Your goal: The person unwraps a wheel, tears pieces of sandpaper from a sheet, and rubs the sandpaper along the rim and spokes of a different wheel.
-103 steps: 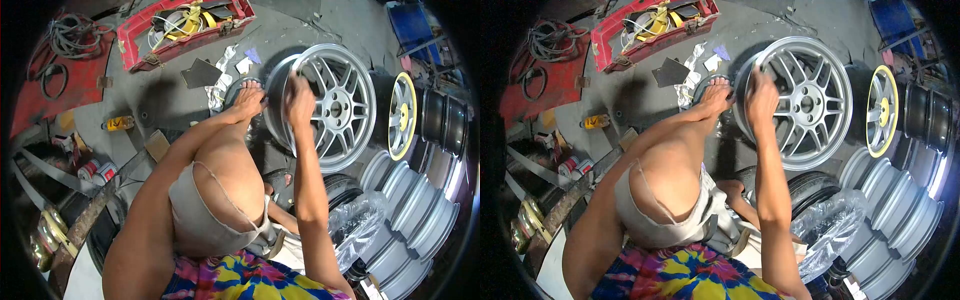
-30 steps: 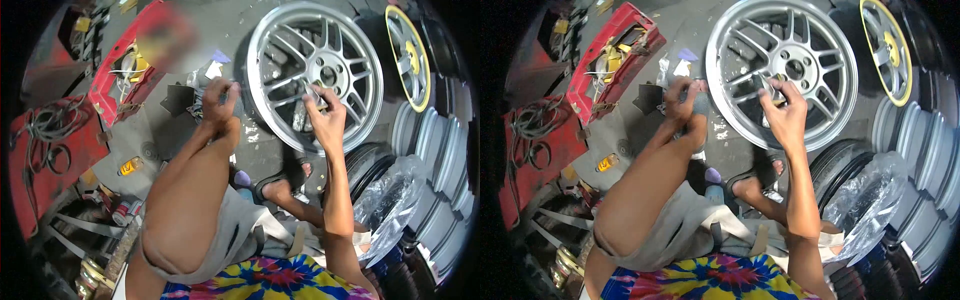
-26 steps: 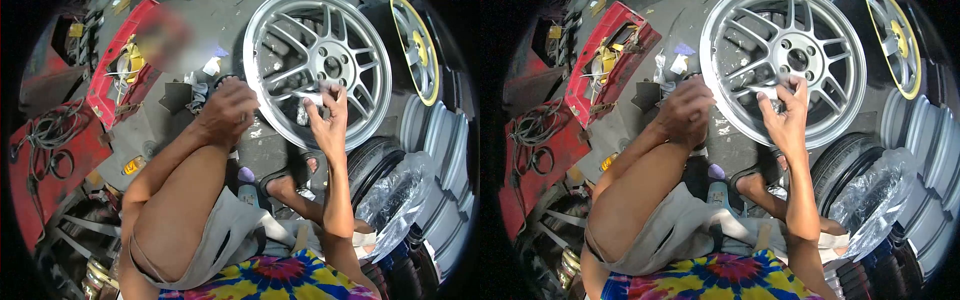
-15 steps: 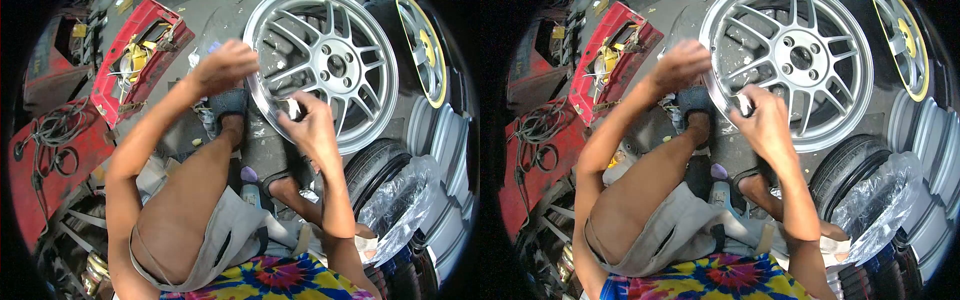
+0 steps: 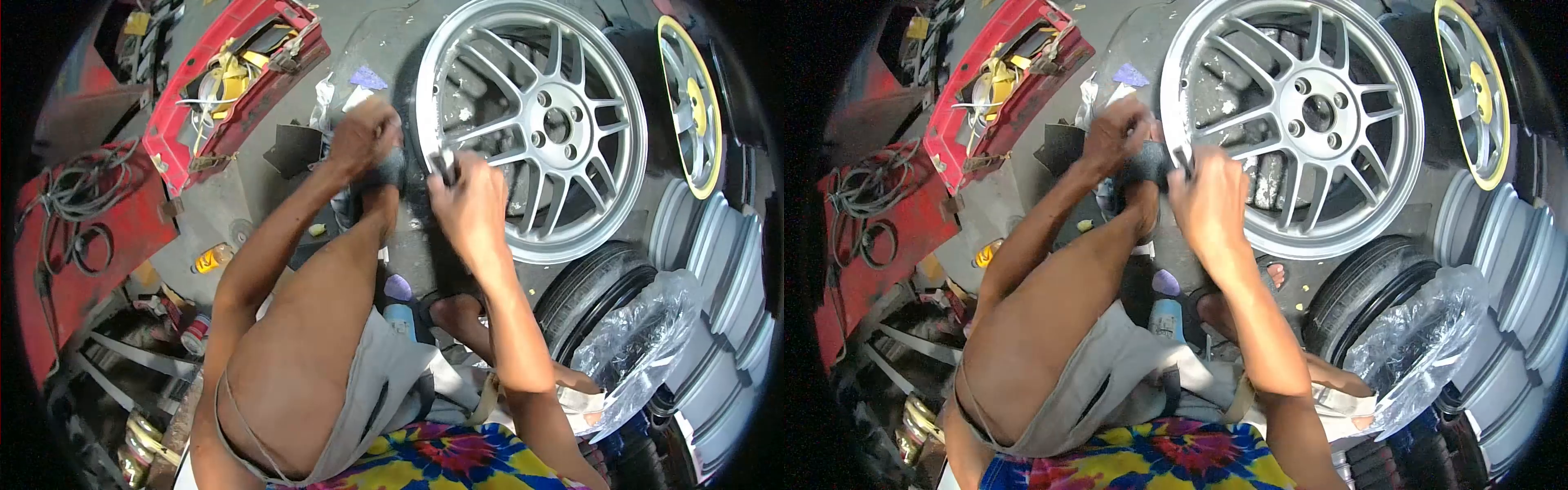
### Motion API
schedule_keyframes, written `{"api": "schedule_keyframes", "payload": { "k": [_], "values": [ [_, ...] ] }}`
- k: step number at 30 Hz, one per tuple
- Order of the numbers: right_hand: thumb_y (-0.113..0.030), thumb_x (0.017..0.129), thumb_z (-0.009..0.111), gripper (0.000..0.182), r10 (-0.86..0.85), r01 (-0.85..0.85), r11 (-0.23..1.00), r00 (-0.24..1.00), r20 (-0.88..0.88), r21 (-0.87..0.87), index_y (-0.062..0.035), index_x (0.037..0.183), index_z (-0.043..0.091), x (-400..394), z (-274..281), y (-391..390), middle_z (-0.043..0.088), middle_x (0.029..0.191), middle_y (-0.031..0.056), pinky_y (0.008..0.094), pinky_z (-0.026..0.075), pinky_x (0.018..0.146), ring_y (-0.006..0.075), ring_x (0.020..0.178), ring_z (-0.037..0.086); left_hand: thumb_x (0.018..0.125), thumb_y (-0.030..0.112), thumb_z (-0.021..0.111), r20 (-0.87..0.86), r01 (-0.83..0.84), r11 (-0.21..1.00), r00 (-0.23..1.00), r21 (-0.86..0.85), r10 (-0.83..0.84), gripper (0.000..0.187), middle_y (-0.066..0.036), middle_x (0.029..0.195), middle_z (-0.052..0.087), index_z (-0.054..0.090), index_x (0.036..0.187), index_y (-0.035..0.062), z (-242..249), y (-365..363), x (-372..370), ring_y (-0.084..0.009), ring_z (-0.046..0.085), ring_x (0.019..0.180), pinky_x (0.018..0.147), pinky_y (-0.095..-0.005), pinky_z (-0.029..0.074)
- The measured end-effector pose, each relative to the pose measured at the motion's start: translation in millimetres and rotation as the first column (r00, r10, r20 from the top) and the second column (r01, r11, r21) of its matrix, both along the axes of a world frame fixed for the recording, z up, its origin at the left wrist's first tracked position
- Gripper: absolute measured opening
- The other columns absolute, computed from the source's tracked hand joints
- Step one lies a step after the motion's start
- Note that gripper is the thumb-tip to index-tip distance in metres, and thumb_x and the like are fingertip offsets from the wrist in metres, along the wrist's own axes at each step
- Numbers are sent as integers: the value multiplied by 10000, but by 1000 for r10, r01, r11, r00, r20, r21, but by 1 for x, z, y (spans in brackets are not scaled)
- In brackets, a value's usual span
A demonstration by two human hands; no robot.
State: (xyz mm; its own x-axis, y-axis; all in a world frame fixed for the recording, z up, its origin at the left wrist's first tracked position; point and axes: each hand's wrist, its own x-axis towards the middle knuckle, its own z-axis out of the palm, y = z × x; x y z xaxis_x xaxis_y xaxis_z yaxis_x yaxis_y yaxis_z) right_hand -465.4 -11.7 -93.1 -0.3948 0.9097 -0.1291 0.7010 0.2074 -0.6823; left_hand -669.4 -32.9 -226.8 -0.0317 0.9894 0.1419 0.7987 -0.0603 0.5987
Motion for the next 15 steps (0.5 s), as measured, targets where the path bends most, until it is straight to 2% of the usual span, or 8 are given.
{"api": "schedule_keyframes", "payload": {
  "k": [2, 4, 7, 8, 9, 10, 13, 15],
  "values": [
    [-172, 752, 761, 285, -84, 85, 996, 996, -40, 31, 68, 891, 696, -21, -16, 23, 656, 722, 284, 490, 517, 660, 450, 717, 677, 839, 159, 658, 81, -53, 986, 995, -160, 67, 191, -133, 973, 629, 664, 998, 54, -27, -13, 27, -362, 605, 947, 854, -512, 468],
    [-204, 750, 761, 331, -137, 142, 986, 988, -70, 83, 83, 898, 691, -44, -18, 43, 665, 737, 277, 477, 524, 677, 431, 736, 689, 835, 178, 667, 100, -59, 992, 992, -114, 71, 220, -142, 1021, 643, 677, 1017, 55, -49, -19, 46, -370, 614, 970, 886, -512, 466],
    [-221, 745, 762, 334, -13, -9, 970, 996, 87, 244, 58, 919, 706, -25, -18, 19, 674, 730, 251, 457, 530, 691, 420, 733, 690, 831, 213, 678, 27, -87, 992, 996, -89, 90, 272, -157, 1113, 659, 695, 1055, 60, -49, -22, 58, -384, 620, 1027, 953, -511, 455],
    [-211, 730, 774, 325, 23, -27, 998, 997, 77, 52, 31, 941, 719, -12, -6, 9, 676, 721, 223, 443, 534, 699, 404, 714, 689, 832, 229, 679, -65, -104, 990, 993, -95, 98, 295, -163, 1157, 661, 701, 1074, 62, -46, -19, 58, -390, 617, 1061, 988, -509, 445],
    [-177, 728, 773, 293, 18, -14, 999, 993, 118, -35, 35, 919, 711, -3, 3, 2, 670, 723, 230, 459, 534, 702, 416, 716, 684, 832, 249, 673, 36, -130, 967, 989, -220, 142, 279, -161, 1134, 668, 711, 1039, 65, -45, -13, 58, -396, 602, 1091, 994, -502, 441],
    [-144, 726, 773, 261, 20, -1, 993, 987, 157, -120, 40, 897, 703, 0, 6, 0, 663, 725, 236, 475, 535, 705, 427, 718, 678, 822, 258, 679, 50, -179, 972, 981, -155, 188, 265, -156, 1078, 676, 722, 1016, 82, -54, -16, 62, -382, 599, 1097, 993, -488, 440],
    [-169, 719, 783, 275, -33, 30, 998, 998, 45, 51, 53, 864, 708, -28, -16, 34, 686, 748, 253, 474, 546, 713, 417, 734, 703, 811, 262, 688, -86, -194, 981, 978, -27, 191, 254, -147, 1042, 678, 730, 1002, 99, -62, -20, 70, -361, 597, 1106, 991, -472, 438],
    [-183, 713, 780, 284, -158, 157, 986, 987, 25, 57, 65, 829, 706, -65, -14, 75, 694, 775, 280, 481, 552, 722, 431, 757, 711, 818, 279, 689, 16, -89, 964, 995, -252, 96, 280, -142, 1061, 672, 723, 1041, 114, -49, -13, 60, -356, 592, 1122, 1012, -490, 421]
  ]
}}
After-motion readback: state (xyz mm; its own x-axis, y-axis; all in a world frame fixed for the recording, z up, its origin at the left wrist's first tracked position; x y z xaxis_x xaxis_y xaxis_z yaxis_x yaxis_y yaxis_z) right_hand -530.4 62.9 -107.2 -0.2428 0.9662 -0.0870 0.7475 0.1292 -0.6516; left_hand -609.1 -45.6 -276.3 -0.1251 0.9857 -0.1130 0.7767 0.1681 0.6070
